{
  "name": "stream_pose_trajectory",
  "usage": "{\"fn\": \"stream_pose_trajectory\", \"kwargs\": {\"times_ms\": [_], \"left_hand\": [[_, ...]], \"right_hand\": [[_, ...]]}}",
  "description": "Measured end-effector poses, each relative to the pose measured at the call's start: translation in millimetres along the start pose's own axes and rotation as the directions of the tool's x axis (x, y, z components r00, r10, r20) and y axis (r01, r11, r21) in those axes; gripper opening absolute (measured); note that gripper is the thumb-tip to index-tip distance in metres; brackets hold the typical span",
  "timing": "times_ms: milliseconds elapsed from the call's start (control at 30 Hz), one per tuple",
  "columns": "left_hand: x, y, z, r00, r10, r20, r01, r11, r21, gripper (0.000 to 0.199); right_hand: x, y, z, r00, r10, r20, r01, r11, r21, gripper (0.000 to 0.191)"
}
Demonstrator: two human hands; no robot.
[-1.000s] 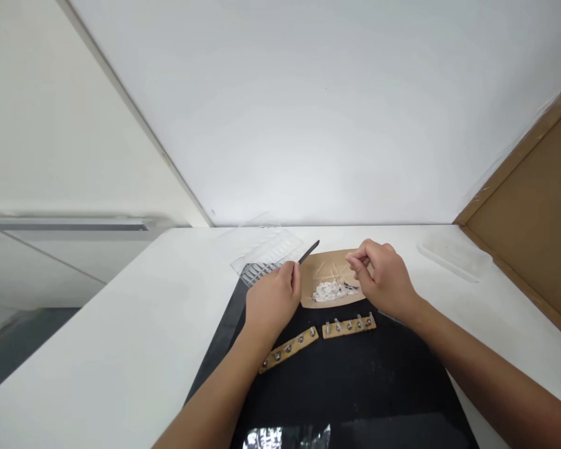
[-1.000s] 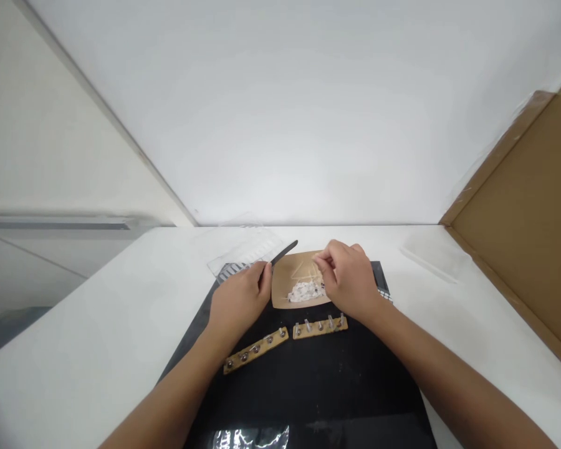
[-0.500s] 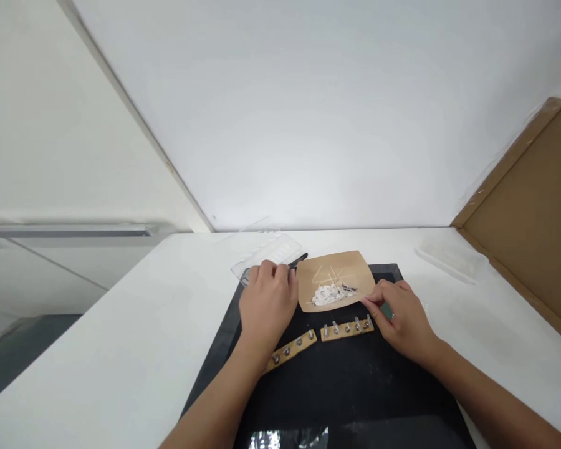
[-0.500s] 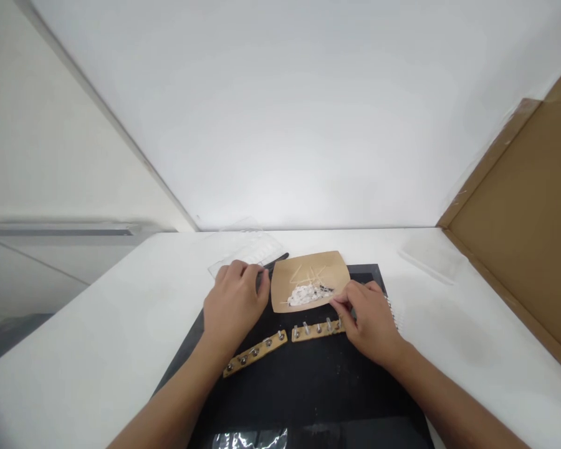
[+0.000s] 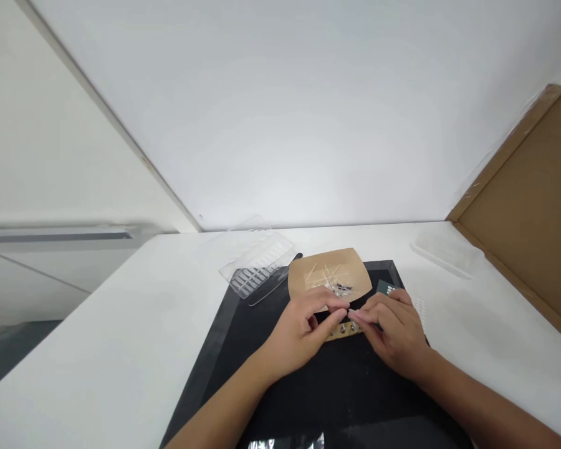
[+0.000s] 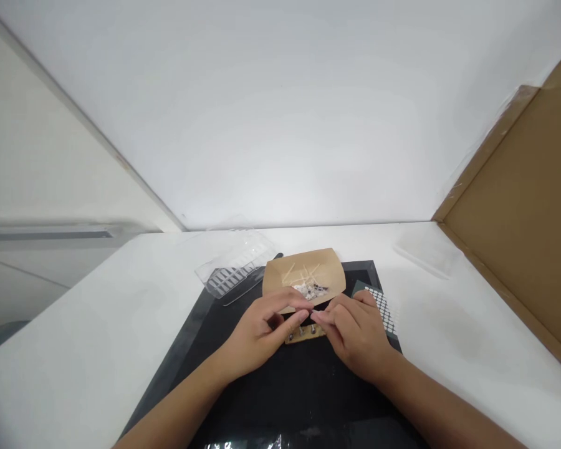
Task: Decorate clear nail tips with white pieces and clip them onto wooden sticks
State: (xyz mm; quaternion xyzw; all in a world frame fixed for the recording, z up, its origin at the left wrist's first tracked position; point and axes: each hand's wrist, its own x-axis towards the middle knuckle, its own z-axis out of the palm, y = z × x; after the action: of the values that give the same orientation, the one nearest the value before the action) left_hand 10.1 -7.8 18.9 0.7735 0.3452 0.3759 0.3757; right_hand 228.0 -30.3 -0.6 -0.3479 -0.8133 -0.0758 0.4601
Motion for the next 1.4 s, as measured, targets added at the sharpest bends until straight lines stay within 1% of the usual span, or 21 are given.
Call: {"fn": "stream_pose_trajectory", "kwargs": {"times_ms": [67,200,367,500,633,767,867,1000,1100,1233,1300,1400], "left_hand": [[0,-1,0.3,1.000,-0.008,0.007,0.009,0.999,-0.034,0.022],[-1,-1,1.4,0.999,-0.031,-0.013,0.030,0.997,-0.071,0.021],[-2,-3,4.8,0.996,-0.091,0.006,0.091,0.984,-0.156,0.020],[-3,-3,6.7,0.988,-0.150,0.020,0.150,0.956,-0.253,0.021],[-4,-1,7.8,0.974,-0.218,0.069,0.228,0.912,-0.340,0.026],[-3,1,8.0,0.939,-0.306,0.159,0.344,0.846,-0.407,0.033],[-2,4,6.6,0.923,-0.335,0.187,0.384,0.825,-0.415,0.035],[-1,8,5.1,0.910,-0.369,0.186,0.413,0.823,-0.390,0.034],[-1,7,5.7,0.904,-0.382,0.192,0.427,0.817,-0.387,0.034],[1,5,6.4,0.898,-0.394,0.195,0.439,0.812,-0.385,0.036],[2,3,6.0,0.898,-0.397,0.191,0.441,0.810,-0.388,0.037],[2,3,5.0,0.898,-0.405,0.174,0.440,0.811,-0.386,0.040]], "right_hand": [[0,0,0,1.000,-0.012,0.000,0.012,1.000,-0.002,0.021],[-1,0,-2,0.998,-0.055,-0.007,0.055,0.998,-0.003,0.021],[-2,2,-4,0.990,-0.141,0.008,0.140,0.985,0.102,0.022],[-3,2,-7,0.987,-0.159,0.006,0.157,0.979,0.130,0.024],[-1,1,-10,0.982,-0.188,0.019,0.185,0.977,0.105,0.023],[1,0,-13,0.975,-0.218,0.049,0.213,0.973,0.087,0.020],[0,0,-12,0.981,-0.191,0.037,0.187,0.978,0.096,0.018],[-3,3,-5,0.996,-0.086,-0.008,0.087,0.991,0.105,0.019],[-2,5,0,1.000,-0.017,0.020,0.015,0.993,0.118,0.021],[-2,4,0,0.999,-0.016,0.048,0.009,0.992,0.129,0.022],[-2,3,0,0.999,-0.015,0.046,0.009,0.991,0.134,0.019],[-3,2,1,0.998,0.027,0.059,-0.035,0.989,0.147,0.013]]}}
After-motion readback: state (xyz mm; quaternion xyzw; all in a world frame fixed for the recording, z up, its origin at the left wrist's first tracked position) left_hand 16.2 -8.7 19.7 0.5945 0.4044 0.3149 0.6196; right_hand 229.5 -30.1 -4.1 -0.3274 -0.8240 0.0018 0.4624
